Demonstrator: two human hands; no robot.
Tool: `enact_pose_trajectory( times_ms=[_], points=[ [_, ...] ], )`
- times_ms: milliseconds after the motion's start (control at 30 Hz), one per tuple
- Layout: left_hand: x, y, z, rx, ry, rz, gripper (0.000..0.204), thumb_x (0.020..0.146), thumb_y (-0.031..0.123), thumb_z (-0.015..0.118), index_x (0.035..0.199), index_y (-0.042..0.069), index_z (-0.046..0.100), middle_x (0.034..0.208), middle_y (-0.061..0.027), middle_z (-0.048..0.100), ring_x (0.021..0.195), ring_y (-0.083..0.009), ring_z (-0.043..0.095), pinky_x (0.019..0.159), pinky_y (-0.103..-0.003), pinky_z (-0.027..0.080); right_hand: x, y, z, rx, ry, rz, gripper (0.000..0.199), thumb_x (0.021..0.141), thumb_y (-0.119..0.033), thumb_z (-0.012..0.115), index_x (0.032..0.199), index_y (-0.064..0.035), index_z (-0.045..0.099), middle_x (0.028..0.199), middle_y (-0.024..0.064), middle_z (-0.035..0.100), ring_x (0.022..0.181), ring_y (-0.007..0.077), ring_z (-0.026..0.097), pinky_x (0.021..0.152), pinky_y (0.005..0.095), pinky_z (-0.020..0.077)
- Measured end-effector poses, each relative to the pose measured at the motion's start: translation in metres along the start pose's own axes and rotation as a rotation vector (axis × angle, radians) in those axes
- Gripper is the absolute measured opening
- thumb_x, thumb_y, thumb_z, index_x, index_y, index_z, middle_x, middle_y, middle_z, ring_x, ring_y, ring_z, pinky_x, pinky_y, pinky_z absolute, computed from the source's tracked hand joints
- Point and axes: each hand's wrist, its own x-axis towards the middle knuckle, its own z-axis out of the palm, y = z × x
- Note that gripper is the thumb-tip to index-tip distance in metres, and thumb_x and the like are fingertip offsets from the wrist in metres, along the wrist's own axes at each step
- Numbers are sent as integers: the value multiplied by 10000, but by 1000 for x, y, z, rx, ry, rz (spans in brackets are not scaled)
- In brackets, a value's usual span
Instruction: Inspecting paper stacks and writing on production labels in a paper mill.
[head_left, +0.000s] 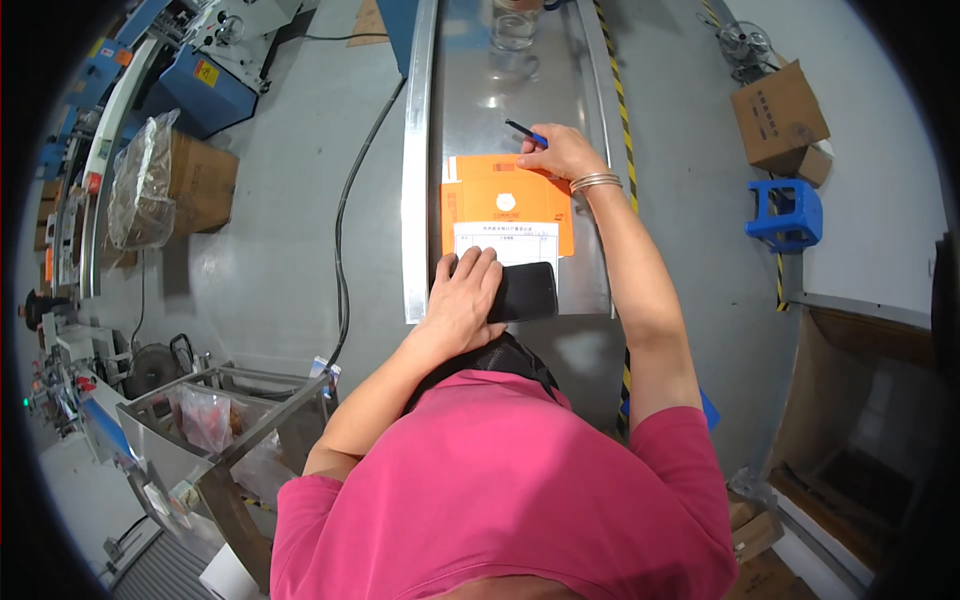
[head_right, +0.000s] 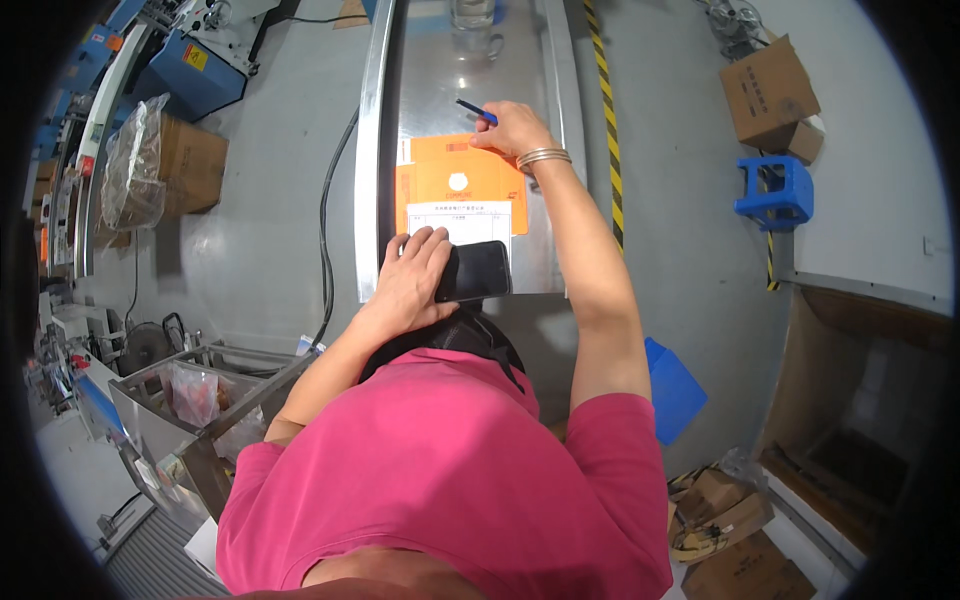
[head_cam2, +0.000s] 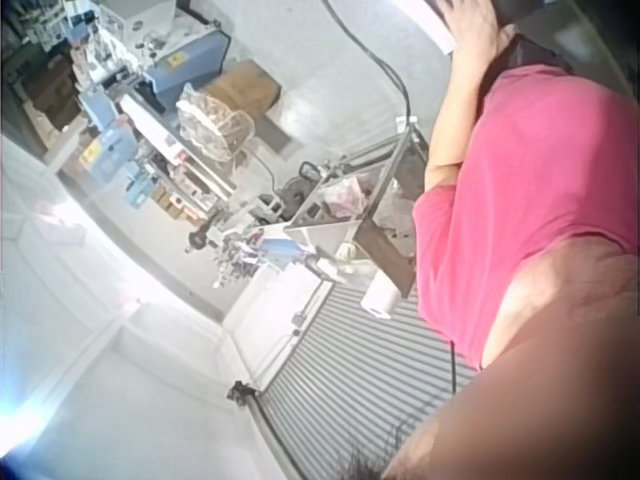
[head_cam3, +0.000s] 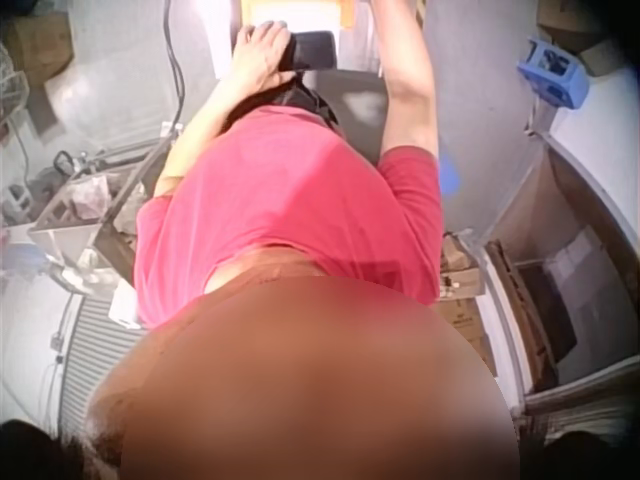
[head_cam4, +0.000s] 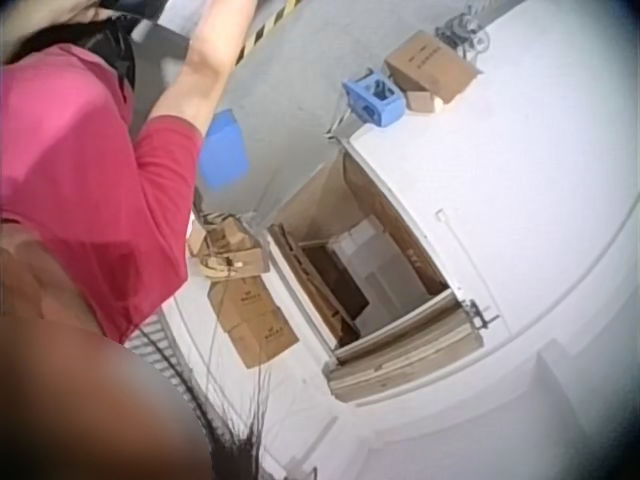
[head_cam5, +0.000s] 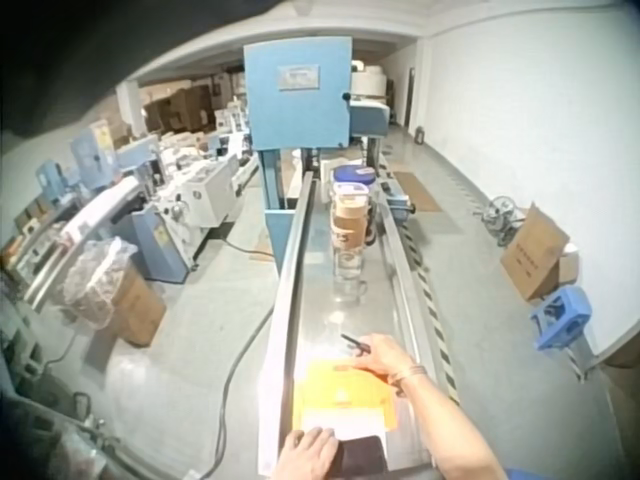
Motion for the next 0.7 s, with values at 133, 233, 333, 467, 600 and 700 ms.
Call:
enact_pose_trajectory(
  times_ms=[133, 233, 333, 467, 600, 700],
  points=[
    [21, -11, -2, -9, 114, 30, 731, 551, 298, 821, 1114, -45, 505, 1229, -202, 521, 1174, -336, 465, 960, -467, 355, 5, 3, -2, 32, -24, 19, 251, 714, -176, 791, 831, -12, 641, 716, 59, 634, 627, 137, 582, 551, 291, 485],
    [35, -20, 0, 23, 100, 6, 729, 560, 335, 814, 1107, -46, 519, 1219, -199, 535, 1166, -331, 474, 953, -453, 361, 2, 1, -2, 39, -29, 31, 245, 717, -177, 787, 832, -15, 644, 716, 61, 636, 622, 138, 581, 556, 294, 484],
    [45, -24, 0, 32, 37, -41, 781, 579, 359, 807, 1168, -40, 485, 1272, -203, 512, 1223, -348, 447, 997, -471, 341, -2, 1, 0, 44, -9, 3, 260, 695, -179, 791, 813, -1, 643, 716, 117, 655, 648, 209, 611, 623, 326, 486],
    [57, -28, 1, 44, 27, -65, 789, 585, 358, 809, 1181, -38, 478, 1284, -203, 502, 1230, -347, 443, 994, -472, 343, -2, -5, -5, -147, -65, -62, 404, 653, -295, 816, 892, -22, 638, 899, 168, 655, 845, 281, 631, 754, 360, 489],
    [60, -32, 3, 40, 19, -65, 790, 605, 360, 811, 1197, -37, 469, 1304, -213, 482, 1254, -348, 420, 990, -472, 345, 0, 3, -4, -237, -106, -172, 567, 636, -449, 811, 981, -42, 618, 968, 155, 599, 945, 296, 583, 826, 372, 461],
    [59, -32, 4, 47, 25, -61, 794, 616, 359, 811, 1210, -36, 463, 1318, -220, 469, 1266, -353, 405, 990, -473, 344, -6, -10, -13, -164, -165, 3, 579, 614, -440, 817, 999, -51, 630, 953, 140, 593, 930, 290, 579, 803, 373, 457]
  ],
)
